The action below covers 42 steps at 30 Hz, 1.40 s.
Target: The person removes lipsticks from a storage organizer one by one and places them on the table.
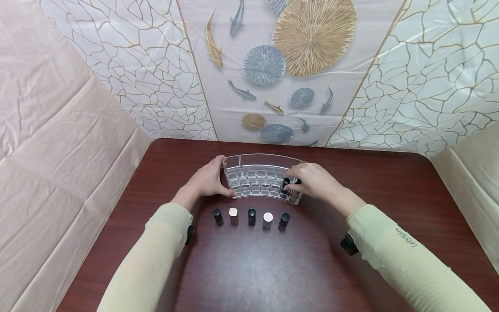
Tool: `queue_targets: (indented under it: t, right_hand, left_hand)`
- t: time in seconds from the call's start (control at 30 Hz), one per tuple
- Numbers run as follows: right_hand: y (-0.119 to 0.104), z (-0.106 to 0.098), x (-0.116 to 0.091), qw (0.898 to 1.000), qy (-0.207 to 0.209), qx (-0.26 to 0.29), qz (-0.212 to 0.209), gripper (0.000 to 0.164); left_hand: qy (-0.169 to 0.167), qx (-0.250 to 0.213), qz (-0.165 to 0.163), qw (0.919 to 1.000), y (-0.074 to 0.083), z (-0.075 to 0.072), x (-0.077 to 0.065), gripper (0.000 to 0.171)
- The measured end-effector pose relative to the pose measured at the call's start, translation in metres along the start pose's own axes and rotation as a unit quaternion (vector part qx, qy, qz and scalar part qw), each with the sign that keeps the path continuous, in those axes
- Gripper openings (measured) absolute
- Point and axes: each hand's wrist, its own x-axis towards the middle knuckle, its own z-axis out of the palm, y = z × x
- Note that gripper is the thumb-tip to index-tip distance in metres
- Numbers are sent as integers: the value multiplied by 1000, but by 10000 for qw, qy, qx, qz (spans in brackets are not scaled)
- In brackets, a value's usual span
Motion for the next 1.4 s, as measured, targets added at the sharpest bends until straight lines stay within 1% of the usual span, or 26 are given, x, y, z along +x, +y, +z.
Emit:
queue_targets:
  t: [0.13, 0.27, 0.37, 0.53, 0.83, 1.1, 1.4]
  right_hand:
    - [0, 1, 0, 9999, 103, -5, -85, 30]
    - [-1, -3, 1, 9998, 170, -13, -123, 29]
    - [-2, -7, 1, 9996, 245, -16, -165, 28]
    - [-5, -15, 2, 9983, 481, 16, -323, 27]
    - [-13, -32, 1, 9965, 721, 98, -421, 26]
    - [-21, -45, -2, 9957, 796, -10, -482, 30]
    - [-29, -52, -15, 9949, 808, -137, -582, 37]
  left_hand:
    - [-30, 5, -18, 10000, 1, 0, 0, 122]
    - [-32, 27, -18, 10000, 0, 1, 0, 122]
    - [-29, 24, -15, 10000, 0, 1, 0, 122]
    - [-14, -32, -4, 10000, 0, 0, -1, 122]
    - [-33, -23, 40, 10000, -1, 0, 0, 122]
    - [-54, -36, 16, 10000, 0, -1, -1, 122]
    - [-34, -50, 68, 10000, -1, 0, 0, 121]
